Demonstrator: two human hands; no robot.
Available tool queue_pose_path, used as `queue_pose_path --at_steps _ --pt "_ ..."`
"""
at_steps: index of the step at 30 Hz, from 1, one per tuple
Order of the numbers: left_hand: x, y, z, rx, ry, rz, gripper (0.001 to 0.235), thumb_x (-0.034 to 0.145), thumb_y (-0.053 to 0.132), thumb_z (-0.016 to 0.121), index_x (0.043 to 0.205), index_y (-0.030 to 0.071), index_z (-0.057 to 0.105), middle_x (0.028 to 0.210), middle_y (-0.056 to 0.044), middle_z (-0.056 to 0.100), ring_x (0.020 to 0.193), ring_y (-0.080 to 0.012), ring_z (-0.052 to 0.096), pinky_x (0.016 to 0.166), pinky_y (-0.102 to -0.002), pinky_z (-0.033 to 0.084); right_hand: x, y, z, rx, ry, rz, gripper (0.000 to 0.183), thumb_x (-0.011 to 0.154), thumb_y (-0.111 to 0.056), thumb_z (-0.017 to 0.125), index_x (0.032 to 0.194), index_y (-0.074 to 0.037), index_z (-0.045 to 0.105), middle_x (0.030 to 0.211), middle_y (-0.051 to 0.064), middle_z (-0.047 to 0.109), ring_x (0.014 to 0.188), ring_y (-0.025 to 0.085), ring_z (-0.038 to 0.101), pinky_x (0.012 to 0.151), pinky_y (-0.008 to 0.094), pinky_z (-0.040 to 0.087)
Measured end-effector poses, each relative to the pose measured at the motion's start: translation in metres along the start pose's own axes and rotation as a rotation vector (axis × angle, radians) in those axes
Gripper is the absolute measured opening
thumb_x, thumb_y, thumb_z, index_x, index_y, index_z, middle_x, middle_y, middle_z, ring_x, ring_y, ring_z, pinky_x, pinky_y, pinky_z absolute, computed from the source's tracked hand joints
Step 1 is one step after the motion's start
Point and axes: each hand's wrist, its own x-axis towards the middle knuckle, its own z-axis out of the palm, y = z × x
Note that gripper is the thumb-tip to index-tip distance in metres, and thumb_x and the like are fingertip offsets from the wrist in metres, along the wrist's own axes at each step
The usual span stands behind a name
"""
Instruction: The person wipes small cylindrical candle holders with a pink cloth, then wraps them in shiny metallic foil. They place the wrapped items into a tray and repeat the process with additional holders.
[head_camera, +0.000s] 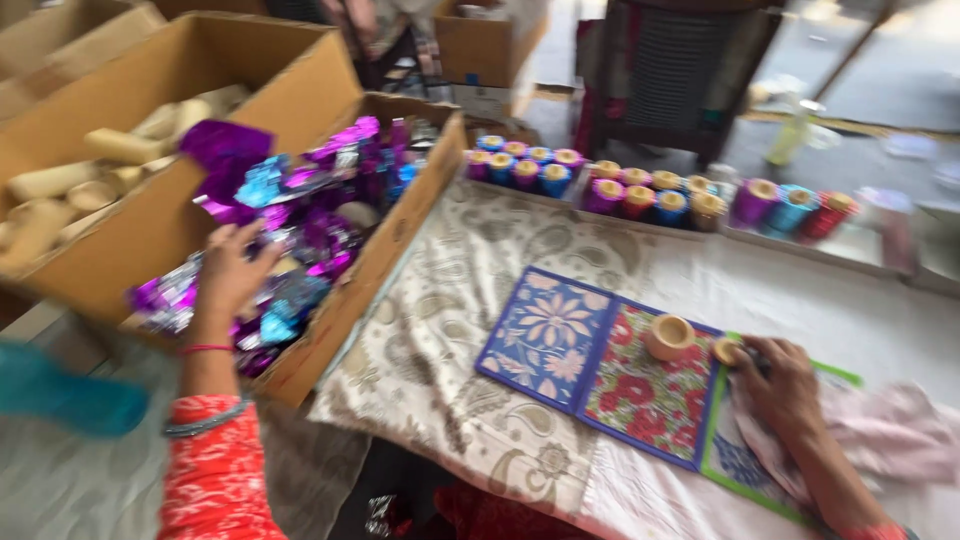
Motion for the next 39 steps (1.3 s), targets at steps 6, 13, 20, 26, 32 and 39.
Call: queue_pose_path --at_steps 6,13,20,26,32,39 --pt "0.076 -0.086 0.060 0.132 -0.087 -0.045 0.076 0.089 0.069 0.071 0.147 0.020 0.066 0.147 -0.042 0.049 0.144 -0.0540 0.040 0.119 -0.058 0.034 0.003 -0.025 -0.012 0.061 -0.064 0.132 0.038 0.094 -0.029 0.067 0.124 -0.006 0.070 0.123 0.017 0.068 0.113 0.032 0.063 0.095 0.044 0.056" --pt "0.099 -0.089 0.085 0.195 -0.090 -0.086 0.080 0.093 0.067 0.072 0.150 0.012 0.062 0.140 -0.035 0.061 0.138 -0.0537 0.048 0.112 -0.060 0.040 0.004 -0.037 -0.021 0.029 -0.024 0.069 0.033 0.096 -0.028 0.068 0.120 -0.006 0.072 0.118 0.016 0.071 0.111 0.030 0.064 0.092 0.042 0.056" --pt "0.106 -0.101 0.100 0.176 0.002 -0.133 0.084 0.100 0.060 0.073 0.147 -0.007 0.058 0.137 -0.040 0.060 0.126 -0.0547 0.058 0.101 -0.060 0.048 0.005 -0.045 -0.027 0.033 -0.006 0.025 0.032 0.095 -0.029 0.068 0.118 -0.007 0.073 0.116 0.013 0.070 0.110 0.028 0.064 0.090 0.040 0.057" --pt "0.101 -0.107 0.105 0.206 0.046 -0.177 0.079 0.105 0.057 0.070 0.138 -0.013 0.060 0.135 -0.039 0.061 0.121 -0.0543 0.061 0.094 -0.062 0.051 0.003 -0.046 -0.028 0.031 -0.006 0.014 0.032 0.094 -0.028 0.068 0.118 -0.007 0.073 0.116 0.012 0.070 0.110 0.028 0.064 0.090 0.040 0.057" --pt "0.107 -0.115 0.109 0.164 0.116 -0.005 0.063 0.110 0.049 0.067 0.116 -0.013 0.066 0.123 -0.037 0.063 0.115 -0.0541 0.061 0.098 -0.061 0.050 0.000 -0.038 -0.025 0.050 -0.035 0.001 0.032 0.095 -0.027 0.066 0.118 -0.006 0.073 0.121 0.014 0.069 0.112 0.029 0.064 0.091 0.040 0.057" --pt "0.087 -0.089 0.078 0.010 0.227 0.013 0.059 0.110 0.043 0.067 0.122 -0.015 0.066 0.127 -0.037 0.064 0.119 -0.0531 0.059 0.103 -0.056 0.048 0.003 -0.031 -0.017 -0.012 -0.087 0.024 0.033 0.099 -0.031 0.062 0.119 -0.008 0.073 0.124 0.012 0.070 0.112 0.027 0.065 0.093 0.040 0.059"
